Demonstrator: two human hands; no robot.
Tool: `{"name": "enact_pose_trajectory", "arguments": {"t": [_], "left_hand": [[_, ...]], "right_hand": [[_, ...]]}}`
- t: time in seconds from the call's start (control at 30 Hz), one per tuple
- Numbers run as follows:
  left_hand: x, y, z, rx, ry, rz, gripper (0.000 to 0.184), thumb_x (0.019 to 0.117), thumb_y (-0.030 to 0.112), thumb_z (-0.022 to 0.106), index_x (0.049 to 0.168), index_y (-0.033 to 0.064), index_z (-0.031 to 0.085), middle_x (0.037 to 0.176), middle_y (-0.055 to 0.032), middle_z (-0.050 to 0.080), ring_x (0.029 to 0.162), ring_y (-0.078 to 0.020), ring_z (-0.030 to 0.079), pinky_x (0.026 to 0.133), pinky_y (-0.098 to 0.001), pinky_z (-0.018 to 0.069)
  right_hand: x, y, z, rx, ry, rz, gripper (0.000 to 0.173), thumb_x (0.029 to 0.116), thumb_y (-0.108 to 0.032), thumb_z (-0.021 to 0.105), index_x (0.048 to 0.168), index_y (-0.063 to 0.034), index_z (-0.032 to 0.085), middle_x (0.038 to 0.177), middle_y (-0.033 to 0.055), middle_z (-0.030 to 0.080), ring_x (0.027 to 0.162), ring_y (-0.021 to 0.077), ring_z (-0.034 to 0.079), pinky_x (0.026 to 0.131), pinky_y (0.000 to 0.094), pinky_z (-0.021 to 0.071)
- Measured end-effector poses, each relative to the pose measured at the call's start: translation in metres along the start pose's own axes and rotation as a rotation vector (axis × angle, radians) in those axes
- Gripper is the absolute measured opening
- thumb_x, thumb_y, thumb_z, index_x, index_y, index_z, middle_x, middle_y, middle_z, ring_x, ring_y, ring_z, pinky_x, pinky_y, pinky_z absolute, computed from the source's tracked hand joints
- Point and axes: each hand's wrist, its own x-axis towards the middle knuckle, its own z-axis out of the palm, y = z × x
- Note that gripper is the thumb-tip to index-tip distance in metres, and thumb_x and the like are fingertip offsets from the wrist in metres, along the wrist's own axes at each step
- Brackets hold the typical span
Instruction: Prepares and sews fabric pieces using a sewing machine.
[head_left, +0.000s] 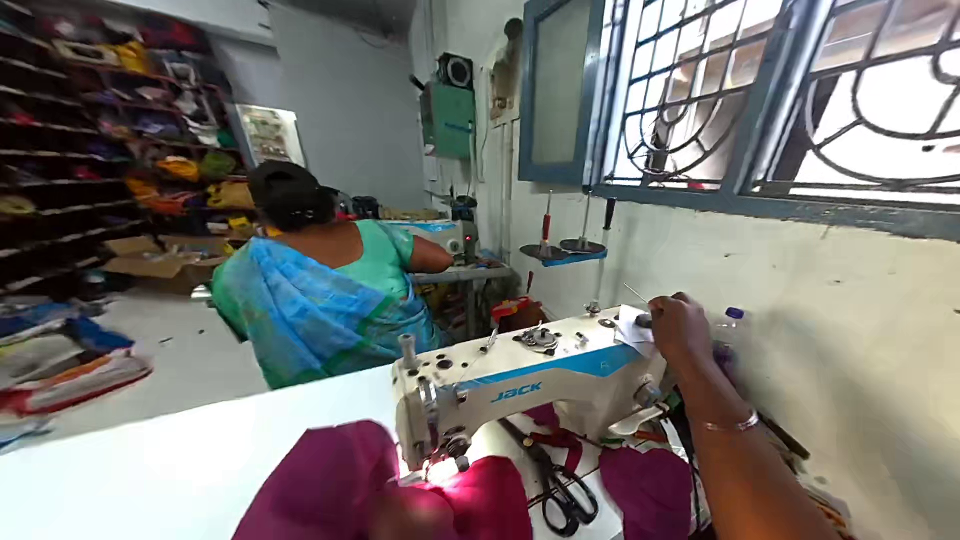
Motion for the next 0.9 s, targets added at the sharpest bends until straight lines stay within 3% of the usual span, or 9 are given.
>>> {"name": "enact_pose_trajectory", "arguments": {"t": [0.1, 0.2, 0.27, 0.33, 0.43, 0.53, 0.6, 0.73, 0.9], "left_hand": [[-0.002, 0.01, 0.001, -0.01, 0.016, -0.031, 0.054, 0.0948, 0.008, 0.067, 0.137, -0.0179, 0.045, 0.113, -0.0292, 0.066, 0.102, -0.0344, 0.068, 0.094, -0.0467, 0.0548], [0.003, 0.013, -0.003, 0.006, -0.038, -0.134, 0.052, 0.0973, 0.009, 0.066, 0.14, -0.0135, 0.045, 0.117, -0.026, 0.066, 0.108, -0.0314, 0.068, 0.097, -0.0438, 0.054], [0.005, 0.012, -0.005, 0.003, -0.07, -0.173, 0.048, 0.0977, 0.009, 0.066, 0.137, -0.0105, 0.047, 0.114, -0.0232, 0.068, 0.106, -0.0295, 0.069, 0.096, -0.0435, 0.0543], [0.005, 0.012, -0.006, -0.01, -0.08, -0.187, 0.041, 0.0979, 0.008, 0.066, 0.132, -0.0071, 0.05, 0.106, -0.0182, 0.07, 0.099, -0.0253, 0.07, 0.093, -0.0418, 0.0553], [0.003, 0.008, -0.005, -0.075, -0.042, -0.144, 0.035, 0.0967, 0.007, 0.067, 0.125, -0.0046, 0.05, 0.097, -0.013, 0.07, 0.088, -0.0195, 0.07, 0.085, -0.0382, 0.0569], [0.002, 0.008, -0.003, -0.112, -0.022, -0.134, 0.032, 0.0961, 0.007, 0.068, 0.121, -0.0023, 0.05, 0.09, -0.0095, 0.068, 0.08, -0.016, 0.068, 0.08, -0.0351, 0.0567], [0.001, 0.007, -0.003, -0.113, -0.023, -0.126, 0.031, 0.0962, 0.007, 0.068, 0.121, -0.0015, 0.05, 0.089, -0.0083, 0.068, 0.078, -0.0144, 0.067, 0.078, -0.0332, 0.0562], [0.0, 0.008, -0.007, -0.119, -0.043, -0.094, 0.031, 0.0961, 0.006, 0.068, 0.121, 0.0008, 0.05, 0.094, -0.0088, 0.07, 0.084, -0.0146, 0.07, 0.081, -0.0333, 0.0571], [-0.006, 0.012, -0.011, -0.144, -0.054, -0.022, 0.027, 0.0944, 0.004, 0.07, 0.115, 0.0049, 0.052, 0.091, -0.004, 0.07, 0.081, -0.0104, 0.068, 0.077, -0.0298, 0.0569]], "right_hand": [[-0.018, -0.007, -0.002, -0.057, 0.055, -0.105, 0.028, 0.1004, -0.007, 0.059, 0.124, 0.0075, 0.066, 0.125, 0.039, 0.058, 0.119, 0.0618, 0.052, 0.094, 0.0797, 0.037], [-0.067, -0.046, -0.001, -0.009, 0.156, -0.211, 0.04, 0.1048, -0.009, 0.048, 0.141, 0.0059, 0.051, 0.135, 0.0386, 0.05, 0.126, 0.0596, 0.047, 0.101, 0.074, 0.0352], [-0.114, -0.069, 0.019, 0.109, 0.02, -0.389, 0.032, 0.1036, -0.009, 0.051, 0.129, 0.0082, 0.059, 0.118, 0.0324, 0.062, 0.106, 0.0489, 0.063, 0.09, 0.0637, 0.0508], [-0.16, -0.088, 0.05, 0.286, -0.383, -0.482, 0.019, 0.1013, -0.013, 0.06, 0.11, 0.0009, 0.071, 0.1, 0.018, 0.07, 0.09, 0.0321, 0.069, 0.08, 0.0532, 0.0568], [-0.2, -0.107, 0.101, 0.436, -0.787, -0.425, 0.022, 0.0993, -0.017, 0.065, 0.113, -0.003, 0.074, 0.098, 0.0114, 0.069, 0.085, 0.0212, 0.065, 0.079, 0.04, 0.056], [-0.206, -0.119, 0.128, 0.414, -0.877, -0.348, 0.037, 0.0979, -0.022, 0.07, 0.129, -0.0016, 0.066, 0.11, 0.0169, 0.063, 0.09, 0.0258, 0.061, 0.082, 0.0426, 0.0523], [-0.202, -0.118, 0.137, 0.391, -0.928, -0.361, 0.026, 0.0987, -0.017, 0.068, 0.117, 0.0006, 0.071, 0.109, 0.0188, 0.065, 0.096, 0.0291, 0.063, 0.089, 0.0456, 0.0524], [-0.193, -0.107, 0.132, 0.444, -0.937, -0.345, 0.014, 0.0972, -0.011, 0.069, 0.098, 0.001, 0.075, 0.098, 0.0131, 0.067, 0.089, 0.0217, 0.063, 0.083, 0.0387, 0.0529], [-0.205, -0.092, 0.134, 0.9, -0.831, 0.024, 0.01, 0.0853, -0.001, 0.079, 0.082, -0.0044, 0.071, 0.08, 0.0014, 0.066, 0.072, 0.0082, 0.06, 0.067, 0.0252, 0.0514]]}}
